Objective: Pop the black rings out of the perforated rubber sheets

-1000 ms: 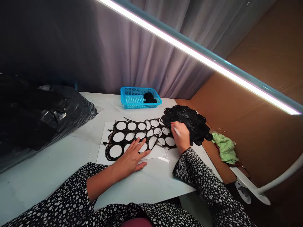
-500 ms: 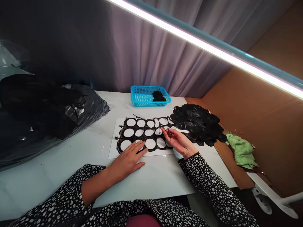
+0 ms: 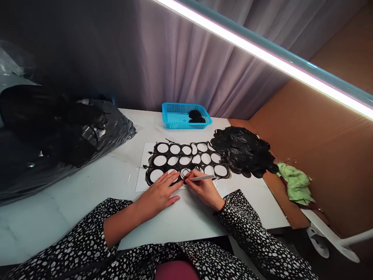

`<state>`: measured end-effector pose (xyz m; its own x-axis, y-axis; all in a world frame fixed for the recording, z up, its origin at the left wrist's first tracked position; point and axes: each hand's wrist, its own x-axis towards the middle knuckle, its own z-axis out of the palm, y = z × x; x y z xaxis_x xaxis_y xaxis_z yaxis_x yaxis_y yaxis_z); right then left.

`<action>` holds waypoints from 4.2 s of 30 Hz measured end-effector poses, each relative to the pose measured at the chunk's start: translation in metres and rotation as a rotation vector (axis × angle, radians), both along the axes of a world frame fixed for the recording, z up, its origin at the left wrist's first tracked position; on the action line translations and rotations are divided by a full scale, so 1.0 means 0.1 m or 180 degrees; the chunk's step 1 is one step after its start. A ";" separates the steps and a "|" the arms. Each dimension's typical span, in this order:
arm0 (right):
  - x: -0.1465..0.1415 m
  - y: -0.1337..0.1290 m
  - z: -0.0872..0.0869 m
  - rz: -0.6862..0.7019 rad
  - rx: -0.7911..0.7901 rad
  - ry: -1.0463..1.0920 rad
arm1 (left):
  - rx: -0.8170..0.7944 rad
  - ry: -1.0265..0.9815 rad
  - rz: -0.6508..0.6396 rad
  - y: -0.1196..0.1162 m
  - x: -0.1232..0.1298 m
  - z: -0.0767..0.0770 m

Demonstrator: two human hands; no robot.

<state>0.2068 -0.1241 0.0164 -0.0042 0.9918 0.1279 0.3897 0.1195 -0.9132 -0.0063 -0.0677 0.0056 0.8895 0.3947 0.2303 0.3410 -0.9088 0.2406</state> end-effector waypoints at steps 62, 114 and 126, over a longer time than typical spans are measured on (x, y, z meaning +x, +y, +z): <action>0.16 0.52 -0.02 -0.0214 -0.0044 -0.0383 | -0.0180 -0.0023 0.0352 0.28 0.18 -0.08; 0.28 0.46 0.00 -0.0343 -0.0350 0.0158 | -0.0055 0.0118 0.0414 0.31 0.22 0.00; 0.32 0.44 0.03 -0.0486 -0.0558 0.0240 | 0.0050 0.0424 0.0294 0.30 0.24 0.10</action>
<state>0.2390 -0.0796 0.0191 0.1506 0.9872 -0.0519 0.3211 -0.0985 -0.9419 0.0173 -0.0372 0.0152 0.8726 0.4735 0.1196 0.4512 -0.8753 0.1737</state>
